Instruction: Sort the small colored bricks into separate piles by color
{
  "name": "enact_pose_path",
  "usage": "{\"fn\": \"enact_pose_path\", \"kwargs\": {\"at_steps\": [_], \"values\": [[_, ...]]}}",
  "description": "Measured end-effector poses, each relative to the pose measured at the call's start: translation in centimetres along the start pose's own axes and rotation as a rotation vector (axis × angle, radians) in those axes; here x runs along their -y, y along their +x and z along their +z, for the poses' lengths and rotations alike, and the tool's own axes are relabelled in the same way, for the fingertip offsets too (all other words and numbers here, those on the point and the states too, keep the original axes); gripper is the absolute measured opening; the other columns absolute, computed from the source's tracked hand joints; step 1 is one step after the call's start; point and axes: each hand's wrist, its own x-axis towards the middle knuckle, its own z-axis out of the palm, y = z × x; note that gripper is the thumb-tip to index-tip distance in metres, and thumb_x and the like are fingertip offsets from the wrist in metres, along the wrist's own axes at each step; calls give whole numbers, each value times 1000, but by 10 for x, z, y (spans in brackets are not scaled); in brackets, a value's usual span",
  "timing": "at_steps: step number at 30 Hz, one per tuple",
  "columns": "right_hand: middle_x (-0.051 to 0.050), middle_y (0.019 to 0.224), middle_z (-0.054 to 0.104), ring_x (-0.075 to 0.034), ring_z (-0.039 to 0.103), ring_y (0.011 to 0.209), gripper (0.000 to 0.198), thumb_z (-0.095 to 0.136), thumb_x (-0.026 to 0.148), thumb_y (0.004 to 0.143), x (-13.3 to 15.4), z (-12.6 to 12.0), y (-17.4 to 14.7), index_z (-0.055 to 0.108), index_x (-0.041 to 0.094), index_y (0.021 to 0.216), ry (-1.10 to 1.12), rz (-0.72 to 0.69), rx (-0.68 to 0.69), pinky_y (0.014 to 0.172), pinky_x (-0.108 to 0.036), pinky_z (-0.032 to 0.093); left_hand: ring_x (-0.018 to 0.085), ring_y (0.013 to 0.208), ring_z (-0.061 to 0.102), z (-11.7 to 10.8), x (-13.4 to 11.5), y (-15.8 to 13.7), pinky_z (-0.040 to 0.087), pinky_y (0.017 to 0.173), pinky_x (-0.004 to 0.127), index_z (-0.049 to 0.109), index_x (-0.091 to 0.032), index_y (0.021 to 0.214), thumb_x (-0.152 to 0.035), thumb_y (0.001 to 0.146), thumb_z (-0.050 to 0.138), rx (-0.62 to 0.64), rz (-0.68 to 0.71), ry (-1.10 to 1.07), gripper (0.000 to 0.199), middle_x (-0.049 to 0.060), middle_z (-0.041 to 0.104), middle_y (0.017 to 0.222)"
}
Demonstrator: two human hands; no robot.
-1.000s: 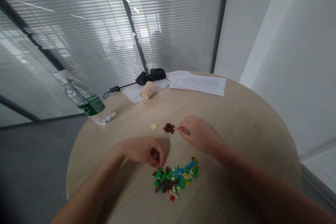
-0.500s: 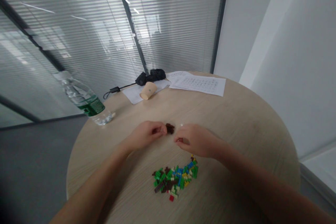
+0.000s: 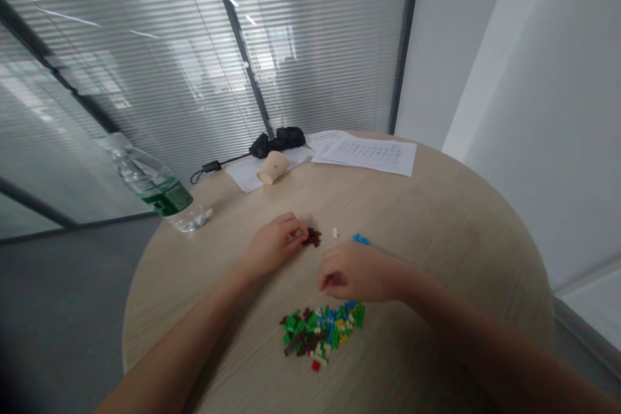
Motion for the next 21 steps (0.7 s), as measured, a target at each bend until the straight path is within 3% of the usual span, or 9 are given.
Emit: {"fn": "enact_pose_path", "kwargs": {"at_steps": [11, 18, 21], "values": [[-2, 76, 63, -11, 55, 65, 17, 57, 10, 74, 8, 0, 0, 71, 18, 80, 97, -8, 131, 64, -22, 42, 15, 76, 54, -17, -7, -2, 39, 67, 26, 64, -19, 86, -26, 85, 47, -6, -33, -9, 18, 2, 59, 84], [-2, 77, 63, -12, 57, 71, 17, 58, 7, 72, 8, 1, 0, 69, 17, 80, 84, -7, 130, 69, -23, 43, 13, 71, 53, -22, -9, -3, 38, 62, 23, 64, -18, 85, -25, 84, 49, 118, -7, -131, 17, 1, 64, 84], [-2, 76, 63, -12, 57, 71, 12, 60, 9, 73, 8, 3, 1, 69, 16, 78, 79, -1, 143, 67, -22, 43, 12, 69, 52, -27, -6, -4, 39, 62, 24, 64, -18, 85, -27, 84, 48, 113, -35, -141, 19, 2, 64, 84]]}}
